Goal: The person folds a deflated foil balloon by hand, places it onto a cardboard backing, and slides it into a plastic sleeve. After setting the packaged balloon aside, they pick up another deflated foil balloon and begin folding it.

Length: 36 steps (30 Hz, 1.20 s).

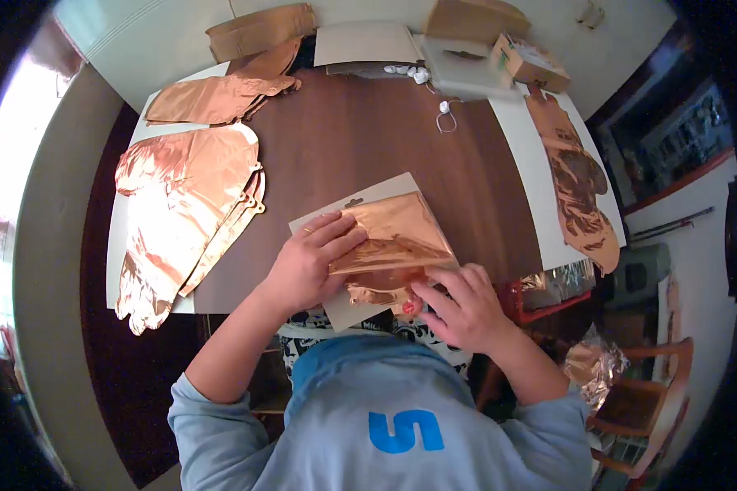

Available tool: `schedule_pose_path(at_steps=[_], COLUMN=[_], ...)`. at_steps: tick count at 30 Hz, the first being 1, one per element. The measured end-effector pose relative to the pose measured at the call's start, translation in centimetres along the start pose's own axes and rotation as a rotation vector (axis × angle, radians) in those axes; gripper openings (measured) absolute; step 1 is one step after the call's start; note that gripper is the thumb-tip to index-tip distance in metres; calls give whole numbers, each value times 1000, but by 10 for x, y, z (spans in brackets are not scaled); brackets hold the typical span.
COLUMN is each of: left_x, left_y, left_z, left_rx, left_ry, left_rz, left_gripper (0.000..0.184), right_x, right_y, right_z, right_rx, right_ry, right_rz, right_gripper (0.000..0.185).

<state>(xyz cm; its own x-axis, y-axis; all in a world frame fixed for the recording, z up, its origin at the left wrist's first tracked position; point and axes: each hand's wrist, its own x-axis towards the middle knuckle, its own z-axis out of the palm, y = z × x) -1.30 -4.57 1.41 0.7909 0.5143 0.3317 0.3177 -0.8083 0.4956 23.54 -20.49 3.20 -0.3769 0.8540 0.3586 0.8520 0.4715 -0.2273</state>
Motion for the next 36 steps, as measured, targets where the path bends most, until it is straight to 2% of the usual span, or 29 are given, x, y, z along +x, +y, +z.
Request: schedule_pose_path(at_steps=[4, 7, 10, 13, 19, 22, 25, 28, 31, 34, 36], left_x=[0, 0, 0, 0, 2, 5, 7, 8, 6, 2, 0], left_y=[2, 2, 3, 1, -3, 0, 2, 3, 5, 2, 5], left_z=[-1, -3, -3, -1, -3, -8, -9, -11, -9, 3, 4], left_rx=[-13, -58, -51, -25, -88, -167, -202, -260, -93, 222, 266], left_ry=[12, 17, 24, 22, 13, 30, 92, 73, -13, -71, -78], left_rz=[-10, -11, -18, -12, -9, -19, -28, -11, 43, 167, 170], left_gripper=[48, 45, 45, 45, 43, 42, 37, 43, 53, 59, 58], right_x=[7, 15, 12, 9, 34, 63, 82, 92, 86, 67, 53], right_y=[13, 11, 13, 16, 27, 29, 36, 24, 26, 39, 43], right_z=[8, -3, 7, 14, 20, 26, 48, 39, 45, 55, 47], right_rx=[66, 85, 34, 151, 471, 529, 298, 41, -20, -175, -176], right_ry=[-4, -132, -81, -20, 91, 46, 86, -77, 22, 165, 119], right_rz=[-40, -4, -63, -48, 141, 378, 342, 607, 708, 612, 531], right_gripper=[50, 47, 45, 35, 20, 21, 32, 48, 66, 80, 87])
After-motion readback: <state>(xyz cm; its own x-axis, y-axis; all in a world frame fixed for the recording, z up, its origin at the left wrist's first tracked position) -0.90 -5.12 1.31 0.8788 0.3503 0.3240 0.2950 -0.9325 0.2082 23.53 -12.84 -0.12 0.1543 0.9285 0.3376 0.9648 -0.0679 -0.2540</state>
